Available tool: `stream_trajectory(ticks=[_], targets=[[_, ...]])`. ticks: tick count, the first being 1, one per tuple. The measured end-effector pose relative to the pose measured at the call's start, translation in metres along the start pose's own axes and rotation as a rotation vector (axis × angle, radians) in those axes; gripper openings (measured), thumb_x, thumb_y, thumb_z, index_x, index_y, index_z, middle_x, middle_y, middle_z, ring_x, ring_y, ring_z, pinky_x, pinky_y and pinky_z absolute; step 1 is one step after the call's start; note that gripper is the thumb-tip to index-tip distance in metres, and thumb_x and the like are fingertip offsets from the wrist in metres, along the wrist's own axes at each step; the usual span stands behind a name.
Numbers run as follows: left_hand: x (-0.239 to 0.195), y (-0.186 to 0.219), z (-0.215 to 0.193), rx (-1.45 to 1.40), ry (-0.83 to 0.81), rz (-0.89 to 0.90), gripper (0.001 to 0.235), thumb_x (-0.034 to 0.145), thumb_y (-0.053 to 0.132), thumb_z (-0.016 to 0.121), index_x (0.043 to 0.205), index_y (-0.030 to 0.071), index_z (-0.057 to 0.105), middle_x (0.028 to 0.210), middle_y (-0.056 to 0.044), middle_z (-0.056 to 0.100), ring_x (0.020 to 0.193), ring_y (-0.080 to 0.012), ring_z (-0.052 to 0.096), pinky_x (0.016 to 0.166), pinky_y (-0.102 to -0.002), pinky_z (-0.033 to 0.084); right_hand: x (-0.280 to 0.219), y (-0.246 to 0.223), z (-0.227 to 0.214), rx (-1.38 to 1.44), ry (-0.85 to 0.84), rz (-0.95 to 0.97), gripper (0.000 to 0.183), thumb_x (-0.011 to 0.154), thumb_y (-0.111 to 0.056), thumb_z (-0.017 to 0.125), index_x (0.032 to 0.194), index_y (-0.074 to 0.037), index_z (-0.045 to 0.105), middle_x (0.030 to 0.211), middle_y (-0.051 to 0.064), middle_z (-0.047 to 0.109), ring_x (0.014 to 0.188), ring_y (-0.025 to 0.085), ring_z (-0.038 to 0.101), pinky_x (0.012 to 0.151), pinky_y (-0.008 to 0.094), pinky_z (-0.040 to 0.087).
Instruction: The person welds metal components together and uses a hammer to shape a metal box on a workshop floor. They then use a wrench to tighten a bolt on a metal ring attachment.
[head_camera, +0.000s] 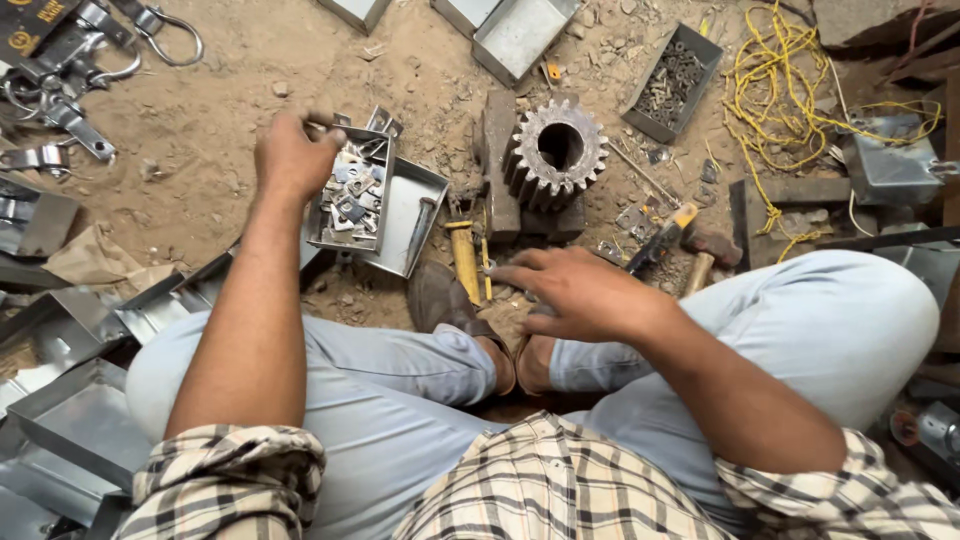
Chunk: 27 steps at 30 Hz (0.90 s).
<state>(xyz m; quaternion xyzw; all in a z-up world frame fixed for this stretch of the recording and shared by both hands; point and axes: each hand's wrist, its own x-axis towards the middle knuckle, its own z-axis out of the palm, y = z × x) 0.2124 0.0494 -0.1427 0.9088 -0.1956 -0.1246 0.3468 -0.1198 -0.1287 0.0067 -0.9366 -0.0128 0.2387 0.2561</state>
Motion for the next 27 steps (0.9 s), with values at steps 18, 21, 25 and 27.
stream_trajectory(ticks=[18,21,25,27], targets=[[0.0,-0.01,0.04,0.274,-0.482,0.025,0.046,0.086,0.036,0.078,0.128,0.018,0.071,0.13,-0.016,0.068,0.119,-0.036,0.064,0.101,-0.046,0.049,-0.006,0.046,0.028,0.043,-0.031,0.032,0.075,0.083,-0.036,0.076,0.15,-0.017,0.048,0.131,0.02,0.061,0.117,0.041,0.059,0.098,0.052,0.047],[0.009,-0.009,0.027,0.333,-0.468,-0.008,0.042,0.09,0.032,0.073,0.13,0.02,0.072,0.123,-0.02,0.071,0.116,-0.038,0.066,0.099,-0.047,0.051,-0.01,0.051,0.024,0.127,0.024,0.0,0.077,0.079,-0.031,0.075,0.15,-0.017,0.049,0.132,0.019,0.062,0.116,0.041,0.06,0.097,0.049,0.05],[0.007,-0.008,0.004,0.263,-0.333,-0.088,0.039,0.094,0.035,0.071,0.129,0.019,0.072,0.119,-0.019,0.073,0.113,-0.0362,0.068,0.099,-0.045,0.051,-0.01,0.06,0.027,0.111,0.012,0.013,0.07,0.082,-0.035,0.076,0.144,-0.014,0.052,0.136,0.018,0.061,0.117,0.039,0.062,0.098,0.048,0.05],[0.005,-0.008,-0.009,0.31,-0.301,-0.165,0.04,0.092,0.038,0.073,0.128,0.02,0.073,0.118,-0.019,0.072,0.113,-0.0365,0.067,0.099,-0.045,0.05,-0.011,0.066,0.03,0.131,-0.009,0.078,0.07,0.082,-0.039,0.077,0.144,-0.015,0.052,0.138,0.017,0.058,0.118,0.039,0.06,0.098,0.048,0.049]])
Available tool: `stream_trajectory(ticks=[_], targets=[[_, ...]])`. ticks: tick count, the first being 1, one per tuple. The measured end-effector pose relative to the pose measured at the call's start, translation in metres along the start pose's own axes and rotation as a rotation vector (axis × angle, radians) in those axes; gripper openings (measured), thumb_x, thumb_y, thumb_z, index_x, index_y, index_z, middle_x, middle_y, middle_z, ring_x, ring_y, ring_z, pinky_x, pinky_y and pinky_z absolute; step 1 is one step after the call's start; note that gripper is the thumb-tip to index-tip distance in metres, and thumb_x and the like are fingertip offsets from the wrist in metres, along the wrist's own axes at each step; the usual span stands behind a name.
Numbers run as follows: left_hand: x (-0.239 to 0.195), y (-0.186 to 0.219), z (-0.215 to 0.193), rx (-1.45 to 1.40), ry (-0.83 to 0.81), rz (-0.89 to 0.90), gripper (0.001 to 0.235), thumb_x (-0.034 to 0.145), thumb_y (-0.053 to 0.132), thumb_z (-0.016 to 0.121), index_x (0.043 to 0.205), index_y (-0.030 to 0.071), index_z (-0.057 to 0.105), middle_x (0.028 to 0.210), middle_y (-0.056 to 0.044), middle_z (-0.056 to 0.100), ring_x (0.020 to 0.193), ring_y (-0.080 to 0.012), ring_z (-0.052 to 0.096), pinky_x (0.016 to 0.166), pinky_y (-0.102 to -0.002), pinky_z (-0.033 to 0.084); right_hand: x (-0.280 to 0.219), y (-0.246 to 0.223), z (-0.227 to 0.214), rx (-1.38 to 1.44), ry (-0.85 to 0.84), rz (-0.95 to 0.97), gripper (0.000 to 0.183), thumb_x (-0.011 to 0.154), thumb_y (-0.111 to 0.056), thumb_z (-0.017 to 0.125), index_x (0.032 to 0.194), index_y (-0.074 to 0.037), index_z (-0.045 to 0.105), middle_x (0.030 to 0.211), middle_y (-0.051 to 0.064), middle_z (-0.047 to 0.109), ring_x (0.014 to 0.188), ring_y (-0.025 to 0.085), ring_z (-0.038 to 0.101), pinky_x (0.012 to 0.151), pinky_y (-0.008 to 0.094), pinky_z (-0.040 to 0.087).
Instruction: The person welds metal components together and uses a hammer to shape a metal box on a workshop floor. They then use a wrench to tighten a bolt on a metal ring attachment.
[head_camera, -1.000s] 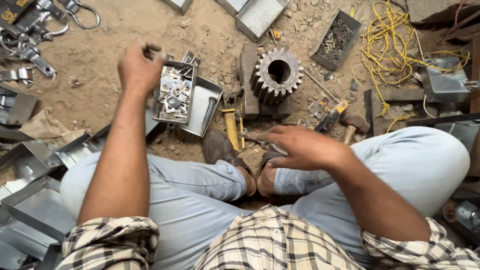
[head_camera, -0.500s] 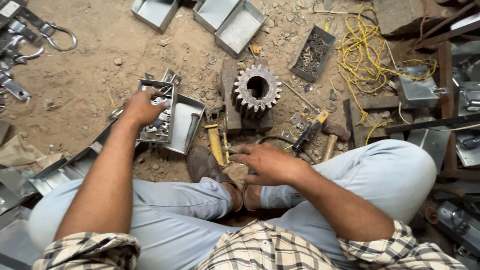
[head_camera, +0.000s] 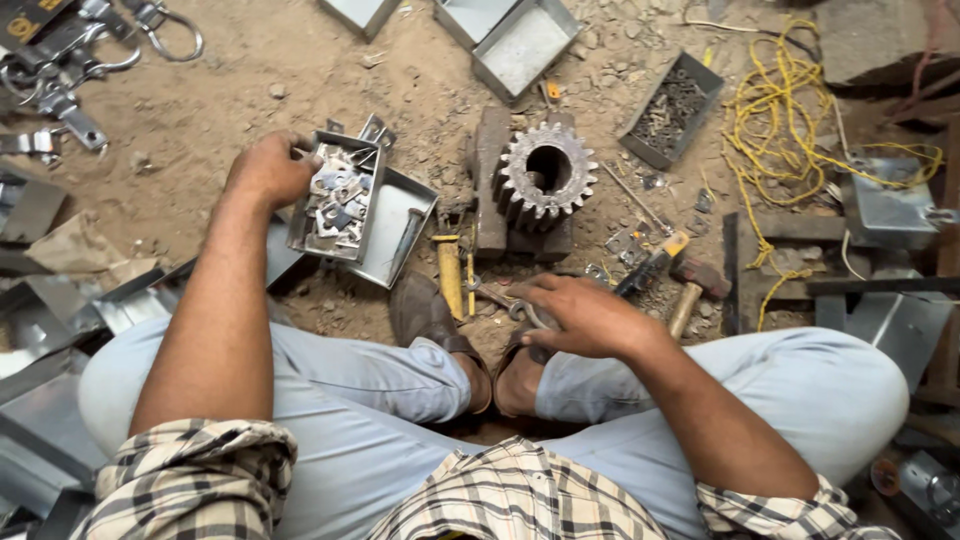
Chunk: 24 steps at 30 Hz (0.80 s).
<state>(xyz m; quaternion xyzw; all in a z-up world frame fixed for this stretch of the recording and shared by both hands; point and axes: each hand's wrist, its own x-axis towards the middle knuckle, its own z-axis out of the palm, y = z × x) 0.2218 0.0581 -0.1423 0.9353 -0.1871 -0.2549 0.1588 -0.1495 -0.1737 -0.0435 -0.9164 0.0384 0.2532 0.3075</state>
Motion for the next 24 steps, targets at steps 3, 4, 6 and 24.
stream_trajectory(ticks=[3,4,6,24], targets=[[-0.003,-0.009,-0.007,-0.011,0.026,-0.12,0.044,0.088,0.041,0.077,0.127,0.02,0.072,0.12,-0.019,0.071,0.114,-0.0348,0.067,0.099,-0.044,0.051,0.002,0.011,0.004,0.009,-0.007,-0.021,0.068,0.083,-0.038,0.075,0.142,-0.011,0.053,0.139,0.018,0.058,0.119,0.038,0.061,0.1,0.046,0.049],[-0.004,-0.013,-0.006,-0.013,0.049,-0.108,0.044,0.087,0.039,0.078,0.126,0.02,0.074,0.12,-0.019,0.071,0.114,-0.0348,0.067,0.099,-0.043,0.051,0.003,0.013,0.006,0.007,-0.014,-0.029,0.068,0.083,-0.038,0.075,0.142,-0.011,0.053,0.139,0.018,0.058,0.119,0.038,0.061,0.1,0.046,0.049],[-0.006,-0.024,-0.007,-0.018,0.072,-0.104,0.043,0.086,0.037,0.078,0.125,0.02,0.075,0.121,-0.018,0.071,0.114,-0.0349,0.067,0.099,-0.043,0.05,0.006,0.016,0.008,-0.02,-0.036,-0.014,0.07,0.084,-0.038,0.074,0.144,-0.01,0.051,0.14,0.02,0.056,0.119,0.04,0.06,0.1,0.046,0.05],[-0.023,-0.113,-0.025,0.0,0.121,-0.367,0.037,0.086,0.04,0.085,0.109,0.013,0.075,0.114,-0.017,0.07,0.104,-0.0325,0.067,0.092,-0.044,0.05,0.005,-0.006,0.007,-0.077,-0.054,-0.066,0.072,0.084,-0.039,0.075,0.146,-0.013,0.049,0.133,0.018,0.059,0.12,0.038,0.059,0.101,0.045,0.048]])
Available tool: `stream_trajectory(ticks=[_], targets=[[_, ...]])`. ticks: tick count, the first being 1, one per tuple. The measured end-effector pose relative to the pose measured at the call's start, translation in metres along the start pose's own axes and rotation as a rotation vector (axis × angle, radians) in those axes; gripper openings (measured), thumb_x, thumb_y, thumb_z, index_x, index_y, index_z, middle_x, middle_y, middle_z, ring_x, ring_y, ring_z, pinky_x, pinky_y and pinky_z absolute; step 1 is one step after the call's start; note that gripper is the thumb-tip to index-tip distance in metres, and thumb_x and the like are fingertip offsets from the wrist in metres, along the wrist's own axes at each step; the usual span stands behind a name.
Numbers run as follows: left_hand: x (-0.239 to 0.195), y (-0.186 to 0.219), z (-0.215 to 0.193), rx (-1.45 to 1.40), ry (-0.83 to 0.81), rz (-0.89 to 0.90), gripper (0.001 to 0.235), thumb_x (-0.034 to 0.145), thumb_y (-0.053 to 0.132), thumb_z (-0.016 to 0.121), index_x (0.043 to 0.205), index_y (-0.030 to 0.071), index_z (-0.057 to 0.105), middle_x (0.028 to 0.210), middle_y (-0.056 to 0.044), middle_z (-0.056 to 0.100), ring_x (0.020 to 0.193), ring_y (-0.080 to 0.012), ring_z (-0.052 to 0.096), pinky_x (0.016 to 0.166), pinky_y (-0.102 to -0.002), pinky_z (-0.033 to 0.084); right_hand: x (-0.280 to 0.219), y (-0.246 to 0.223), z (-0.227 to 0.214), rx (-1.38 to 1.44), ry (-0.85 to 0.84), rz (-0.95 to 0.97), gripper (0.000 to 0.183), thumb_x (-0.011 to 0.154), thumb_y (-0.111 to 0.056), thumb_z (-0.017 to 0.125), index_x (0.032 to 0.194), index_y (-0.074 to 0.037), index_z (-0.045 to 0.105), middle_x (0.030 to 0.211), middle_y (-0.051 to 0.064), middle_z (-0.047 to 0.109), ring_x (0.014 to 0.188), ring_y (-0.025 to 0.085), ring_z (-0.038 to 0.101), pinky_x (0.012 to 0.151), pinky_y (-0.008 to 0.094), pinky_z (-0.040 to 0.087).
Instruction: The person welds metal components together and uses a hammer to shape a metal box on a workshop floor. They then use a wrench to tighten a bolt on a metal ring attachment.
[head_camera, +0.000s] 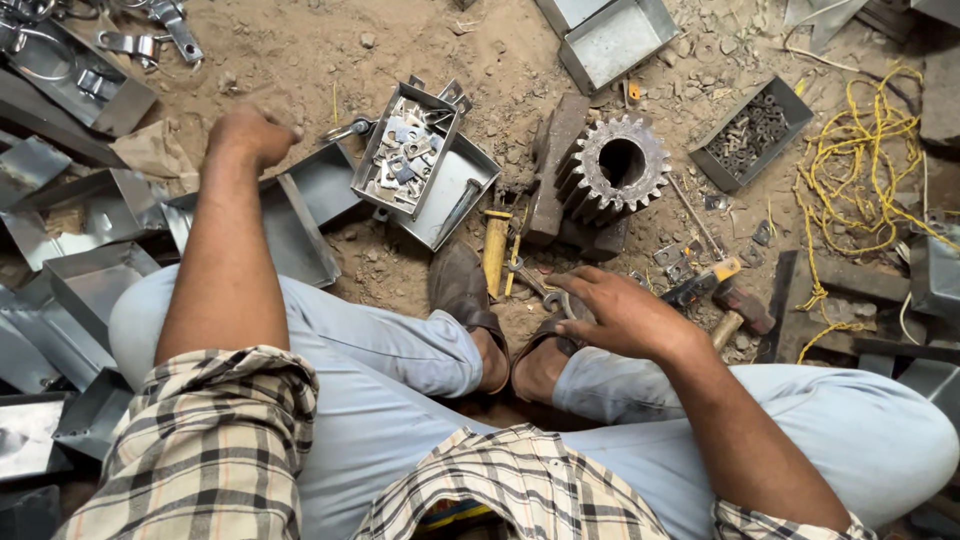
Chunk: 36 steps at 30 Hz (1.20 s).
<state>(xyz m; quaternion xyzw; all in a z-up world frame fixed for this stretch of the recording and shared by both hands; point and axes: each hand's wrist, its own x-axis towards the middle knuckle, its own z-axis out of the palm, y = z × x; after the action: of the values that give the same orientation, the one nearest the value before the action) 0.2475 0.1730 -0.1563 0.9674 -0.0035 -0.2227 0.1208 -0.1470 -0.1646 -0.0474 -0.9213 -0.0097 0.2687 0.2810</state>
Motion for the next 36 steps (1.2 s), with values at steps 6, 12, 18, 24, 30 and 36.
stream_trajectory(ticks=[6,12,18,24,30,36], targets=[[-0.117,0.035,-0.123,-0.494,0.27,0.375,0.03,0.1,0.035,0.074,0.113,0.009,0.072,0.108,-0.006,0.074,0.094,-0.0172,0.069,0.081,-0.035,0.055,-0.006,-0.006,-0.005,0.045,0.011,0.012,0.072,0.082,-0.037,0.075,0.146,-0.014,0.05,0.14,0.018,0.056,0.123,0.037,0.058,0.102,0.045,0.048],[-0.18,-0.044,-0.135,-0.803,0.474,0.481,0.024,0.106,0.022,0.064,0.126,0.01,0.066,0.112,-0.003,0.069,0.094,-0.0112,0.064,0.084,-0.025,0.053,-0.011,0.002,-0.003,-0.014,-0.019,0.037,0.07,0.084,-0.037,0.073,0.146,-0.015,0.049,0.141,0.016,0.057,0.124,0.036,0.059,0.104,0.043,0.048],[-0.151,-0.161,-0.015,-0.288,0.419,0.092,0.038,0.093,0.023,0.081,0.127,0.01,0.071,0.114,-0.011,0.074,0.103,-0.0257,0.071,0.093,-0.04,0.054,-0.023,0.001,0.004,0.013,0.024,-0.019,0.068,0.086,-0.038,0.074,0.144,-0.01,0.05,0.14,0.019,0.057,0.127,0.038,0.056,0.106,0.044,0.047],[-0.15,-0.195,0.041,-0.131,0.409,-0.041,0.046,0.094,0.031,0.083,0.13,0.008,0.067,0.122,-0.013,0.068,0.124,-0.0347,0.06,0.107,-0.047,0.046,-0.028,0.002,-0.002,0.002,0.043,0.0,0.069,0.085,-0.036,0.073,0.146,-0.012,0.05,0.141,0.019,0.056,0.124,0.038,0.058,0.104,0.044,0.047],[-0.166,-0.206,0.08,-0.167,0.565,-0.233,0.078,0.082,0.035,0.09,0.141,0.002,0.05,0.134,-0.029,0.049,0.124,-0.0524,0.048,0.098,-0.057,0.04,-0.025,-0.006,-0.005,0.014,0.015,0.032,0.07,0.084,-0.034,0.073,0.146,-0.014,0.049,0.14,0.018,0.056,0.123,0.038,0.058,0.104,0.044,0.048],[-0.162,-0.233,0.114,-0.228,0.487,-0.286,0.072,0.089,0.028,0.083,0.146,-0.001,0.048,0.141,-0.028,0.052,0.13,-0.0469,0.052,0.11,-0.051,0.043,-0.026,-0.005,-0.001,0.023,0.032,0.021,0.07,0.083,-0.034,0.074,0.146,-0.014,0.05,0.139,0.019,0.057,0.123,0.039,0.058,0.103,0.044,0.048]])
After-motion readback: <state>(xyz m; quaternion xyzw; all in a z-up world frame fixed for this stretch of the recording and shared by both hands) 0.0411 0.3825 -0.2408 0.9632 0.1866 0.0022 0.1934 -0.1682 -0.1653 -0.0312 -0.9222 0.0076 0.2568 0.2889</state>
